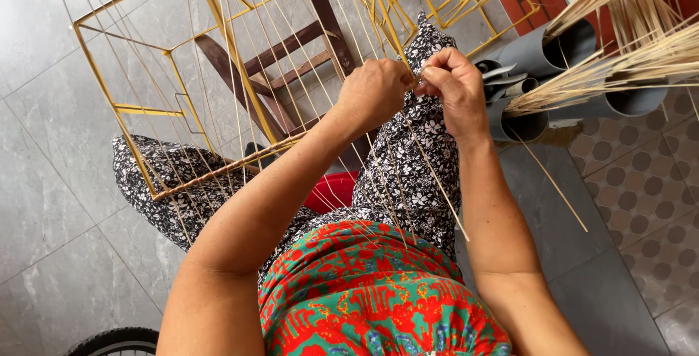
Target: The person weaves thin bamboo strips into a rectangular bamboo frame held between their legs. They repeatedly thread and pull the strips through the frame to build up the basket wall.
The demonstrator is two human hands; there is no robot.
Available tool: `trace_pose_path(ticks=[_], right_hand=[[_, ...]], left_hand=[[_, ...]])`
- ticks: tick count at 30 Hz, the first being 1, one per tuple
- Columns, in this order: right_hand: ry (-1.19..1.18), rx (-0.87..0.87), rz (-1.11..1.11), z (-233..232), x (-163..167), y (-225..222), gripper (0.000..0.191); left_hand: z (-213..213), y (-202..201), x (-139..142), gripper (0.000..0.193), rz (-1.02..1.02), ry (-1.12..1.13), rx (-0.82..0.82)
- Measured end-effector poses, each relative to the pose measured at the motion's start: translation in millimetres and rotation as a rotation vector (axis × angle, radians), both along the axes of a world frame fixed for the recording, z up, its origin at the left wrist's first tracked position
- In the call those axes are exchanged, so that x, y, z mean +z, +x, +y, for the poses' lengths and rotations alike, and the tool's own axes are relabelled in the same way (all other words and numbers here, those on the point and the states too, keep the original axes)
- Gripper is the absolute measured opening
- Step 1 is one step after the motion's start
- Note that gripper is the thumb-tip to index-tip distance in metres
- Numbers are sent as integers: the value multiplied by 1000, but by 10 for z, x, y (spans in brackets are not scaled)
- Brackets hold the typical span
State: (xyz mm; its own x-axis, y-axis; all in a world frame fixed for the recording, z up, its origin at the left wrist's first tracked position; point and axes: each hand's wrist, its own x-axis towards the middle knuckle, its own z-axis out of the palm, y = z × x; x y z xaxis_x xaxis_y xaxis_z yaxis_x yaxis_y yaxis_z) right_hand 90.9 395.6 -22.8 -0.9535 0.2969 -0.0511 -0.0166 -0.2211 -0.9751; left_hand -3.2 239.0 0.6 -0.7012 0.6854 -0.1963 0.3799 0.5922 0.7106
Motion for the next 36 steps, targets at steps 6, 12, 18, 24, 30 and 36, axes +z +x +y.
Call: trace_pose_path(ticks=[6,12,18,24,30,36], right_hand=[[83,77,82,27,-125,95,28],[271,-106,176,-104,-307,86,17],[301,-177,164,-154,-229,142,11],[101,-210,68,-159,-162,113,10],[126,-50,-123,-124,-62,107,26],[333,-34,-180,-262,-116,64,34]], left_hand=[[-16,76,25,27,75,8,-48],[0,192,-54,27,75,83,124],[42,255,-123,9,181,41,128],[50,378,-108,15,297,41,98],[-334,478,192,49,197,398,120],[-1915,404,195,35,629,652,557]])
